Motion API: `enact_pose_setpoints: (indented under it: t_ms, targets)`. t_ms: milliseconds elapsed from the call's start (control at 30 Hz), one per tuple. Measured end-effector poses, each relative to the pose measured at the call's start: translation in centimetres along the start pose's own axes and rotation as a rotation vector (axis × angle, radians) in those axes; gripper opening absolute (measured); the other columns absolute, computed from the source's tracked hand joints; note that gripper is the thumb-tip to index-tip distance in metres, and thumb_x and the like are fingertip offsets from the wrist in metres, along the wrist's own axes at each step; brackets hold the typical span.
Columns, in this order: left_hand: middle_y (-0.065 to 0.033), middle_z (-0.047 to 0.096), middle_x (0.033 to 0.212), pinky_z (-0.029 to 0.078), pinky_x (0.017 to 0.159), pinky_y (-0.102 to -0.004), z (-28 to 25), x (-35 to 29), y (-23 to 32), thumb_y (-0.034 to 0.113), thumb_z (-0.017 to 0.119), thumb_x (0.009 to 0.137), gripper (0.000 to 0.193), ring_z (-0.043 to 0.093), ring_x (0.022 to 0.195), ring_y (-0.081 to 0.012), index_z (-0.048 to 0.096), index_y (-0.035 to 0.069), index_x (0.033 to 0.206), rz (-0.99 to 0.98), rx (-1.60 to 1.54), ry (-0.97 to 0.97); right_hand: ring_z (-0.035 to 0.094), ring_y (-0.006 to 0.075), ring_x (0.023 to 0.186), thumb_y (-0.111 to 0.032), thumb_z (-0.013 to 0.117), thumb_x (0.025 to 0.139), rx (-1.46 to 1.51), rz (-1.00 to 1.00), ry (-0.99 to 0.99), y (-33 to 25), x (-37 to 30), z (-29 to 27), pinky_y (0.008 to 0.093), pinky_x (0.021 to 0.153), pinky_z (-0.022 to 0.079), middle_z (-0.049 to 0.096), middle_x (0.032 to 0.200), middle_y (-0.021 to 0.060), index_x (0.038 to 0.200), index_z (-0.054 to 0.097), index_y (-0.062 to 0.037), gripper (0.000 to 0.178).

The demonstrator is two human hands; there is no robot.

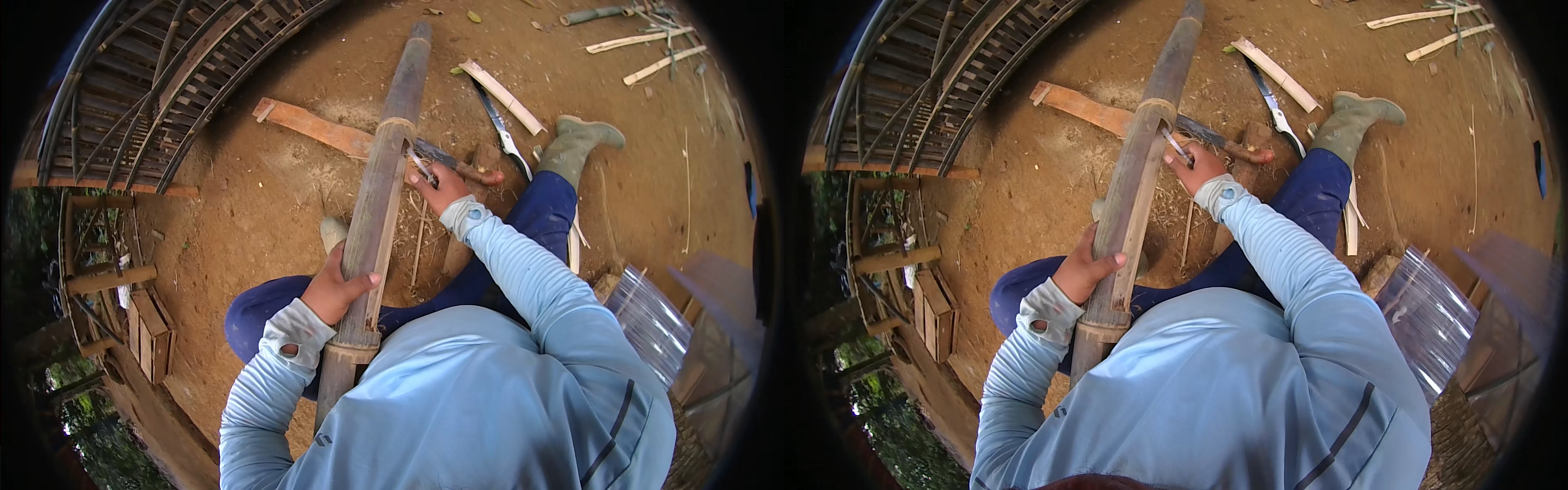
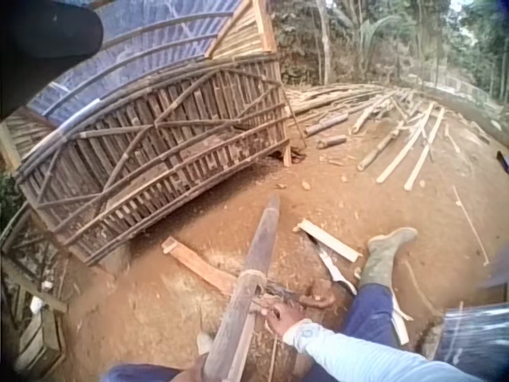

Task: The person sits on the ground and uses a knife to carve and shape a long piece of bamboo. They hold the bamboo with one hand and carefully remove material with the other, creating a hollowed section.

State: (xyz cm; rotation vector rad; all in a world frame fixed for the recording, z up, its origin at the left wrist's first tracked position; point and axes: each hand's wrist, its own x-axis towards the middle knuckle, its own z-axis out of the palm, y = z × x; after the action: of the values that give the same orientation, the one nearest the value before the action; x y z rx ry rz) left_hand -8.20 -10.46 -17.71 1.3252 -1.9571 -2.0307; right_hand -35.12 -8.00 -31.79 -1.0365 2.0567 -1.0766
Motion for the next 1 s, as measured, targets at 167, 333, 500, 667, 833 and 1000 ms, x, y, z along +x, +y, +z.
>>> enact_pose_setpoints:
  t_ms: [167,333,500,667,833,1000]
  targets:
    - [-0.0231,0.051,0.135,0.037,0.108,-0.0349,0.2,0.3,0.6,0.033,0.077,0.083,0.096,0.05,0.127,-0.0273,0.02,-0.009,0.148,-0.035,-0.03,-0.042,0.063,0.0322,0.087,-0.04,0.065,0.092,0.103,0.123,0.127,4.0,2.2,1.3,0.042,0.081,0.047,0.064,0.094,0.0169,0.113,0.051,-0.0035,0.045]
    - [-0.0235,0.05,0.136,0.036,0.109,-0.0346,0.1,-0.1,0.5,0.034,0.077,0.084,0.097,0.05,0.128,-0.0276,0.019,-0.01,0.148,-0.038,-0.034,-0.027,0.062,0.0463,0.092,-0.024,0.048,0.099,-0.258,-0.326,-0.071,3.2,2.6,-2.5,0.0526,0.079,0.047,0.063,0.095,0.0277,0.107,0.049,-0.0056,0.02]
    - [-0.022,0.05,0.137,0.036,0.109,-0.0346,-0.1,0.1,0.3,0.035,0.077,0.084,0.097,0.049,0.127,-0.0271,0.019,-0.009,0.149,-0.033,-0.016,-0.034,0.062,0.0468,0.094,-0.027,0.041,0.101,-0.594,-0.155,-0.279,-1.9,3.4,-6.1,0.0534,0.081,0.048,0.065,0.098,0.0255,0.111,0.055,-0.0073,0.027]
    - [-0.0246,0.049,0.138,0.036,0.109,-0.0338,-0.2,0.3,0.2,0.036,0.076,0.084,0.1,0.049,0.128,-0.0288,0.017,-0.011,0.148,-0.012,-0.022,-0.041,0.064,0.0451,0.096,-0.026,0.04,0.1,-0.744,-0.14,-0.396,-4.1,4.9,-6.8,0.0523,0.083,0.05,0.067,0.102,0.023,0.117,0.057,-0.0096,0.029]
    - [-0.0186,0.051,0.135,0.037,0.108,-0.0352,-0.3,0.3,-0.8,0.029,0.078,0.083,0.095,0.049,0.125,-0.0251,0.021,-0.005,0.15,-0.042,-0.023,-0.01,0.064,0.0453,0.1,-0.022,0.041,0.098,-0.793,-0.174,-0.434,-3.9,5.8,-6.1,0.0522,0.085,0.05,0.067,0.107,0.0249,0.12,0.056,-0.0068,0.03]
    - [-0.0187,0.051,0.135,0.036,0.108,-0.0354,-0.3,0.2,-0.3,0.027,0.079,0.081,0.096,0.05,0.125,-0.0254,0.02,-0.005,0.15,-0.029,0.011,-0.025,0.064,0.0448,0.102,-0.022,0.043,0.097,-0.841,-0.22,-0.493,-2.9,7.5,-5.6,0.0527,0.086,0.05,0.066,0.109,0.0274,0.121,0.057,-0.0049,0.032]
